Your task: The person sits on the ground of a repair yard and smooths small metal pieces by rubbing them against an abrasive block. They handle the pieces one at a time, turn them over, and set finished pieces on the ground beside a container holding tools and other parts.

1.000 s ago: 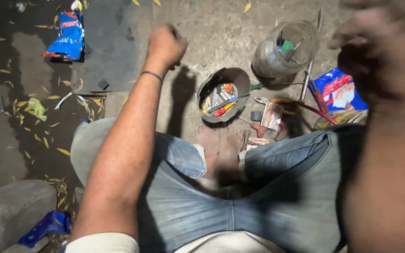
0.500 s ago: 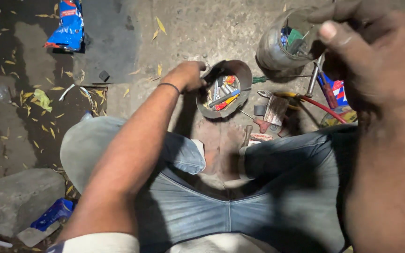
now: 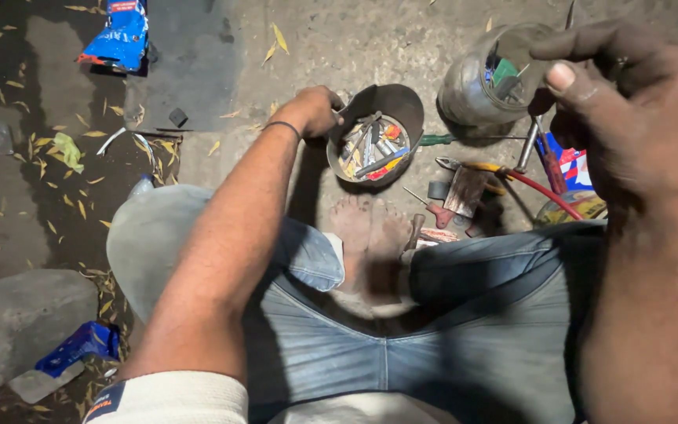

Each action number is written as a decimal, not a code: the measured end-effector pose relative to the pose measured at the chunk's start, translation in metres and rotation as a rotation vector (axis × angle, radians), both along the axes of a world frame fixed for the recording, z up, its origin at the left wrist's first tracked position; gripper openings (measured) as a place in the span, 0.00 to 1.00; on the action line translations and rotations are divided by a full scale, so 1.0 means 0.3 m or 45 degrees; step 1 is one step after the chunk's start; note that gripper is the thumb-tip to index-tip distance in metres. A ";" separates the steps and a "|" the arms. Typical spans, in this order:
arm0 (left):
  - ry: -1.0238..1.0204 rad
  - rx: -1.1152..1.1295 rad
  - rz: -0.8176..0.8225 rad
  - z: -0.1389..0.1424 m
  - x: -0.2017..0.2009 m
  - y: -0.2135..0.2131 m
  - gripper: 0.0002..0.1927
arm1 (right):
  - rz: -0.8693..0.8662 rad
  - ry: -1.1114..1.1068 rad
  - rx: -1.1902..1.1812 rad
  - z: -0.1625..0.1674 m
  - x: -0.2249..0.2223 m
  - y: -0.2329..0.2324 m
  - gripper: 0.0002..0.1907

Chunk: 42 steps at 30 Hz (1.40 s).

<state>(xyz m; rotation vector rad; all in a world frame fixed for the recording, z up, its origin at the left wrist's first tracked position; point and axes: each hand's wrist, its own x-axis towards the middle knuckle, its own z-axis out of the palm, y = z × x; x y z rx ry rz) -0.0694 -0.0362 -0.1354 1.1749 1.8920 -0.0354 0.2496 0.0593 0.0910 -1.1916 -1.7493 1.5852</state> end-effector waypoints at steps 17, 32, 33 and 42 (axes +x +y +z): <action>-0.002 0.006 -0.085 0.031 -0.004 0.017 0.19 | 0.092 -0.894 0.054 -0.751 -0.680 -0.200 0.20; -0.103 0.087 -0.036 -0.034 -0.029 0.023 0.16 | -0.150 -1.188 0.238 -0.801 -0.797 -0.232 0.18; -0.100 0.093 -0.043 -0.033 -0.030 0.020 0.17 | -0.236 -1.103 0.168 -0.791 -0.789 -0.241 0.18; 0.129 0.183 -0.225 0.164 -0.001 0.036 0.17 | 0.151 -0.697 0.566 -0.422 -0.503 -0.218 0.12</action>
